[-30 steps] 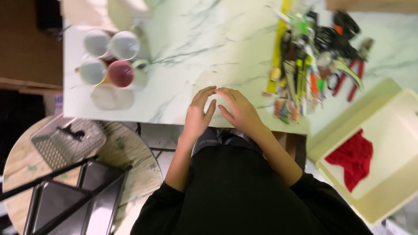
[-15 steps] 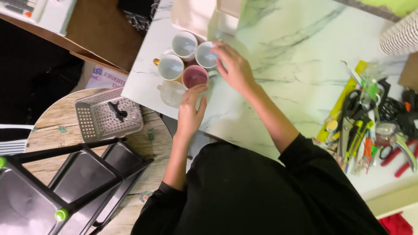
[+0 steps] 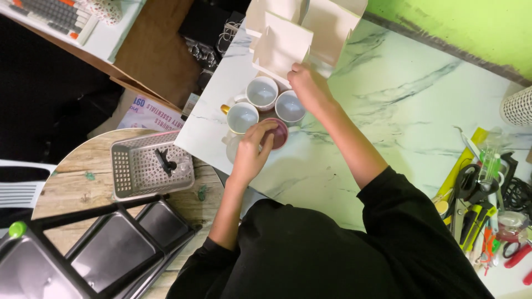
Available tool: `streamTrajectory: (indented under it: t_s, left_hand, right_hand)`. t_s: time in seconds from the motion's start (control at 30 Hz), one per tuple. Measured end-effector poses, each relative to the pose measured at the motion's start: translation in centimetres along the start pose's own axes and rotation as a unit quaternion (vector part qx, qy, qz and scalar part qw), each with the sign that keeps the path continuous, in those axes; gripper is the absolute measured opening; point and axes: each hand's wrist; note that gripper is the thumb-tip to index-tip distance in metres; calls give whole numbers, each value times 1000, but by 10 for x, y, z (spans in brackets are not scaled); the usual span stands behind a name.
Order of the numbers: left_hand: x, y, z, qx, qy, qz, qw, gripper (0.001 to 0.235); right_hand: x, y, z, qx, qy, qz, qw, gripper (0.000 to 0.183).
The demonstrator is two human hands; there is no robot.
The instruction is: The person wipes several mugs with a red cloth and places them into a tray or folds a cardboard box.
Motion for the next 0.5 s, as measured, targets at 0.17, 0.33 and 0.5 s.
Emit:
streamTrajectory:
  t_s: [0.17,0.33,0.5]
  left_hand:
    - [8,8,23,87,-17,44,995,26]
    - [17,16,33,94,-12,78,992,31]
    - [22,20,30,52,-59,42,996,65]
  right_hand:
    - [-27,15,-2,-37,-107,-18,993,6]
    - [-72,27,0,-19,-135,-8,991,14]
    - [-141,52,-11,-60,-162,-56,983,16]
Point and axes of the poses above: each hand's wrist, its own z-axis towards the middle knuckle, its own x-axis out of the palm, y = z × x, and after that the axes turned 8 degrees about -x, right-handed
